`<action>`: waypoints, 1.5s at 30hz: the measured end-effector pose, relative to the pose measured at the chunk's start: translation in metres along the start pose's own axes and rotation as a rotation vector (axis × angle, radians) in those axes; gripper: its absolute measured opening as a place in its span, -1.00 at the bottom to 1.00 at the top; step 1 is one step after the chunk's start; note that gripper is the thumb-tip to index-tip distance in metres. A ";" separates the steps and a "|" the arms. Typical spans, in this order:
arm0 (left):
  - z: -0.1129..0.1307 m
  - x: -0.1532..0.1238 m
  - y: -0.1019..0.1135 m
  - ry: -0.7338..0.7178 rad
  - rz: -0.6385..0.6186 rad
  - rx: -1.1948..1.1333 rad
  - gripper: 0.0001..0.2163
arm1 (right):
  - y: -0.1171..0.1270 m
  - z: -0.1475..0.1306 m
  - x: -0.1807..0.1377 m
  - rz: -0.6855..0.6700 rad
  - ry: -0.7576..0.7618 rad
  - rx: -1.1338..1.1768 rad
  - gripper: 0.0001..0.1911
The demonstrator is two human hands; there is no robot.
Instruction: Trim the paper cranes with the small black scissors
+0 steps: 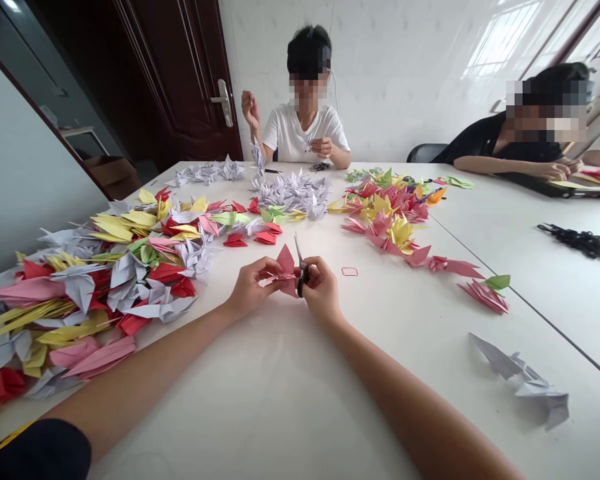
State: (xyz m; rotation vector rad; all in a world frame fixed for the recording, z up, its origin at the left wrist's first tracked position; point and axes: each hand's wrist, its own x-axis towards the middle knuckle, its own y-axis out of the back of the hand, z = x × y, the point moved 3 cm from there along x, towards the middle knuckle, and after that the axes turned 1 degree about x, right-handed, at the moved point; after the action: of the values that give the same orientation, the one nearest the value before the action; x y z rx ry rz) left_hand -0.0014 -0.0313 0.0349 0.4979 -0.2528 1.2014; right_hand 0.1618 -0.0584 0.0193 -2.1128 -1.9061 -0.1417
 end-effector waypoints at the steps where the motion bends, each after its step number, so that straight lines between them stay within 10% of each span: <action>1: 0.001 0.000 0.000 -0.026 0.013 0.018 -0.73 | 0.000 0.000 0.000 -0.005 -0.004 -0.005 -0.65; 25: 0.003 -0.004 0.008 -0.221 0.071 0.260 -0.86 | 0.000 -0.004 -0.004 -0.025 0.066 -0.075 -0.55; 45: -0.003 -0.003 0.004 0.041 0.000 0.029 -0.78 | -0.002 -0.002 -0.003 0.017 0.027 -0.114 -0.65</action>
State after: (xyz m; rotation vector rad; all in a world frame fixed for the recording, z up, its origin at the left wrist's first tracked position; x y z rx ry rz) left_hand -0.0058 -0.0310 0.0321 0.4973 -0.2003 1.2150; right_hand 0.1602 -0.0619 0.0207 -2.1876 -1.9065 -0.2796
